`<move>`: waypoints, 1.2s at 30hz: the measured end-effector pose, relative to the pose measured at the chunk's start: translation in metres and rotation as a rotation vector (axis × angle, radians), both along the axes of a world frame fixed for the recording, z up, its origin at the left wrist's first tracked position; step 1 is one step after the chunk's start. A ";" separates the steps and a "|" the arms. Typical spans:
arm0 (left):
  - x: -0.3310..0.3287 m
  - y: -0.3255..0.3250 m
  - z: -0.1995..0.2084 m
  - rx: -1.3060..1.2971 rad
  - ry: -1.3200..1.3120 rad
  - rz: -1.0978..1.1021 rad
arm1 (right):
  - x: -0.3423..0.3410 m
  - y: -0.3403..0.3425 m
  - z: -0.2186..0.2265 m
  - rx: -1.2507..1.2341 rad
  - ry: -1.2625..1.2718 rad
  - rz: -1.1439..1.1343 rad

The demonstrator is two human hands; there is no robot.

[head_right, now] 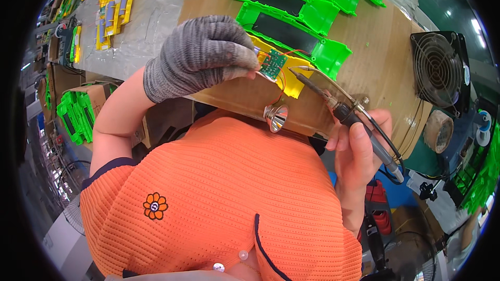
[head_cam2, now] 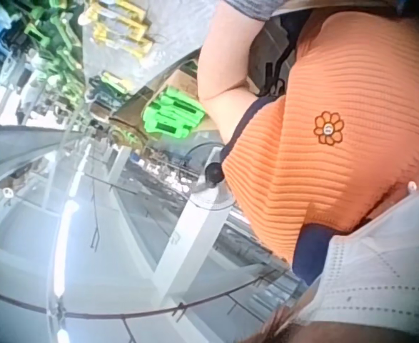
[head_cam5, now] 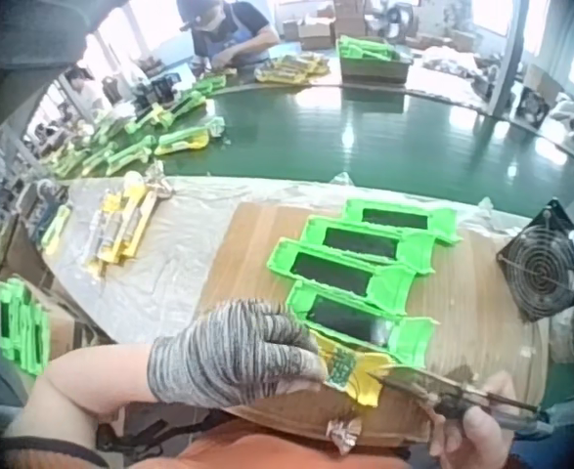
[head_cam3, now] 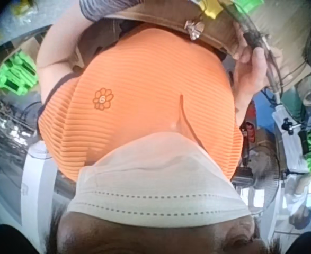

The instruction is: Soldering wires to PCB components on an assembly line.

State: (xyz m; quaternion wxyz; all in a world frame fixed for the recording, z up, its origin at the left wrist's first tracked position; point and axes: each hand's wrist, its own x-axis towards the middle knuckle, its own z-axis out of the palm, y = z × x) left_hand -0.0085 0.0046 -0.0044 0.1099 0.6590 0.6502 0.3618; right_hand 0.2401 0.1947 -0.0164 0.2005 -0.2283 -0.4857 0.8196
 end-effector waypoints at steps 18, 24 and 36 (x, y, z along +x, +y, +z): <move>0.016 0.021 0.026 -0.338 0.352 0.044 | -0.009 -0.015 0.006 0.169 -0.136 0.106; 0.017 0.024 0.026 -0.347 0.333 0.025 | -0.007 -0.018 0.004 0.158 -0.144 0.091; 0.016 0.025 0.029 -0.349 0.341 0.032 | -0.007 -0.020 0.000 0.205 -0.145 0.087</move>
